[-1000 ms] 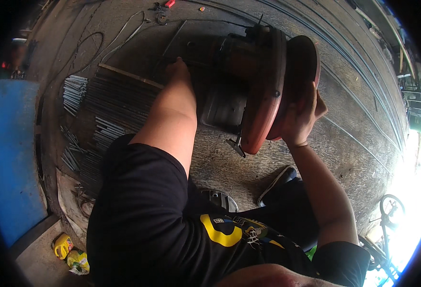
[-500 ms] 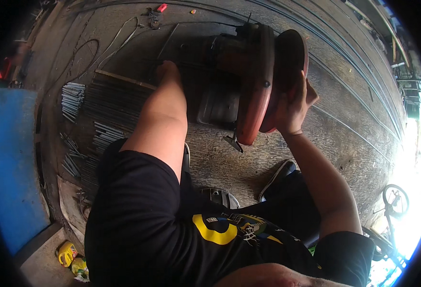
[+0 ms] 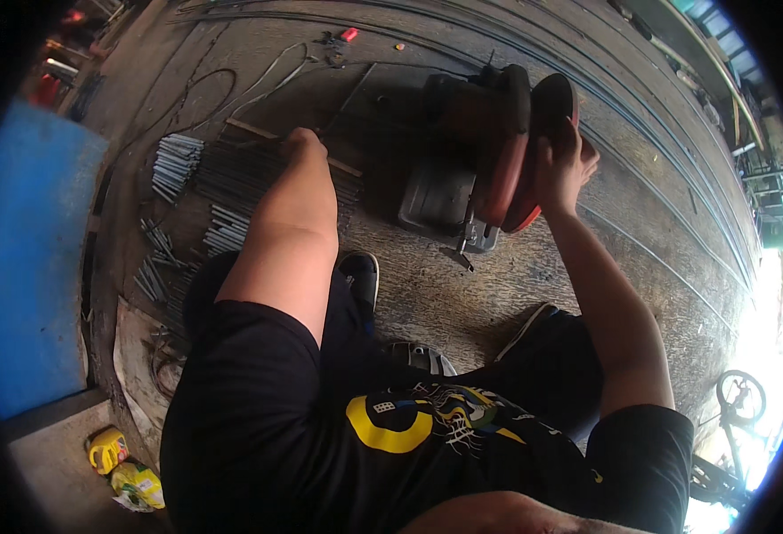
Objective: Cutting a metal rod with a cut-off saw and grinding the edges.
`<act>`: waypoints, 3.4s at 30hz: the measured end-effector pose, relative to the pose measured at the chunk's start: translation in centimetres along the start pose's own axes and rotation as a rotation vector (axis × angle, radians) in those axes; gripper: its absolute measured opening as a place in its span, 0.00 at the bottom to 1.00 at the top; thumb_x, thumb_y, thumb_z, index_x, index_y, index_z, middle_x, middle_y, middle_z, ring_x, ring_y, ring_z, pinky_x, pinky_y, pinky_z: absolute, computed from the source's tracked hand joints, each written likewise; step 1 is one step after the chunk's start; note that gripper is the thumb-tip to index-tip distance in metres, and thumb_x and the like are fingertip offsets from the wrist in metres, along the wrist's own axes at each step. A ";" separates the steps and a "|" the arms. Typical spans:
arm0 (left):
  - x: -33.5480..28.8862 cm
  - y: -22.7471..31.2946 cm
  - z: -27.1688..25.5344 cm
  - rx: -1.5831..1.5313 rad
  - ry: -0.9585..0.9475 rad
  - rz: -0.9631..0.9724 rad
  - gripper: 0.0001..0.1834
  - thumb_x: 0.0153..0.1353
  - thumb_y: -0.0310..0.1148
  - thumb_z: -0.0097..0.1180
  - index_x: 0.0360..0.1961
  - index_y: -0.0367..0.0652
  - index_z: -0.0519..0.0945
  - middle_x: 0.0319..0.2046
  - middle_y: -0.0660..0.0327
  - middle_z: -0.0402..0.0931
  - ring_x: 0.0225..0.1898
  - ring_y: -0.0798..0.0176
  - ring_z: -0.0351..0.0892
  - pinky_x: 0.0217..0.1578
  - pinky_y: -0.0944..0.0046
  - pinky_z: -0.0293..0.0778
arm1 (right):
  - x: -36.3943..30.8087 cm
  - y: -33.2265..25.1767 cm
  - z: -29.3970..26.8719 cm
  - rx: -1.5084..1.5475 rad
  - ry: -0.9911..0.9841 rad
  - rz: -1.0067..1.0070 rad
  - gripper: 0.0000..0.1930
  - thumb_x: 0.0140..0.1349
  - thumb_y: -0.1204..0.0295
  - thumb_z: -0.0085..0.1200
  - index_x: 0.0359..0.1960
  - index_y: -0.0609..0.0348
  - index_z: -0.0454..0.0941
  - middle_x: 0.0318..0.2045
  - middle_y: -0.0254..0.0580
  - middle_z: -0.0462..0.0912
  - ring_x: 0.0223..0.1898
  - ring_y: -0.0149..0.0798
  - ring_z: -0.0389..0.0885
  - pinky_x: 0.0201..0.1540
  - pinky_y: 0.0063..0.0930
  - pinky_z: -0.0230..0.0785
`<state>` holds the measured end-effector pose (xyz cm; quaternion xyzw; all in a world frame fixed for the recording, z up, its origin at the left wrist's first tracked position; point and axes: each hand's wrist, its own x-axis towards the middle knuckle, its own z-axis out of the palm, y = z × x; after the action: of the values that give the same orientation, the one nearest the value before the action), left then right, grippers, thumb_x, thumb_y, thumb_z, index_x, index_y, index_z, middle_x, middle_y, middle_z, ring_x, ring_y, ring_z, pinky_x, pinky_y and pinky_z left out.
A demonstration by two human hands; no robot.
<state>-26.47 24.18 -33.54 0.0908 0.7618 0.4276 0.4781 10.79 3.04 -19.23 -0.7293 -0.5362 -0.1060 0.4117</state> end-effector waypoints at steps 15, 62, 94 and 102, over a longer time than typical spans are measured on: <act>2.0 0.6 -11.1 -0.531 0.037 -0.028 0.12 0.65 0.27 0.43 0.43 0.28 0.72 0.36 0.48 0.77 0.36 0.55 0.79 0.37 0.63 0.76 | -10.3 -15.5 12.2 0.437 -0.773 0.151 0.20 0.60 0.64 0.50 0.52 0.60 0.73 0.42 0.58 0.80 0.48 0.49 0.78 0.49 0.39 0.69; -1.9 -9.7 7.0 0.810 -0.220 0.295 0.22 0.61 0.43 0.41 0.43 0.39 0.79 0.43 0.50 0.77 0.45 0.53 0.77 0.43 0.52 0.73 | -18.9 -2.3 4.2 -0.317 -1.264 -0.576 0.15 0.57 0.67 0.50 0.47 0.49 0.76 0.50 0.45 0.73 0.58 0.47 0.64 0.56 0.44 0.61; -18.4 -25.0 2.4 -0.426 -0.819 -0.108 0.32 0.63 0.63 0.40 0.10 0.54 0.55 0.07 0.68 0.50 0.10 0.68 0.51 0.16 0.65 0.46 | -23.6 10.8 0.3 -0.487 -1.556 0.132 0.18 0.56 0.70 0.48 0.49 0.56 0.74 0.46 0.47 0.79 0.47 0.48 0.79 0.40 0.42 0.75; -17.1 -29.0 2.6 0.067 -0.522 -0.344 0.18 0.62 0.48 0.51 0.33 0.43 0.69 0.22 0.60 0.74 0.19 0.62 0.74 0.22 0.63 0.71 | -23.0 6.4 0.5 -0.253 -0.821 -0.305 0.23 0.56 0.72 0.45 0.56 0.58 0.69 0.55 0.49 0.71 0.62 0.48 0.65 0.62 0.40 0.56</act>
<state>-7.52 -1.65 -44.31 0.0832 0.6313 0.2773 0.7195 6.93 -13.18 -36.38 -0.6681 -0.7392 0.0675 0.0523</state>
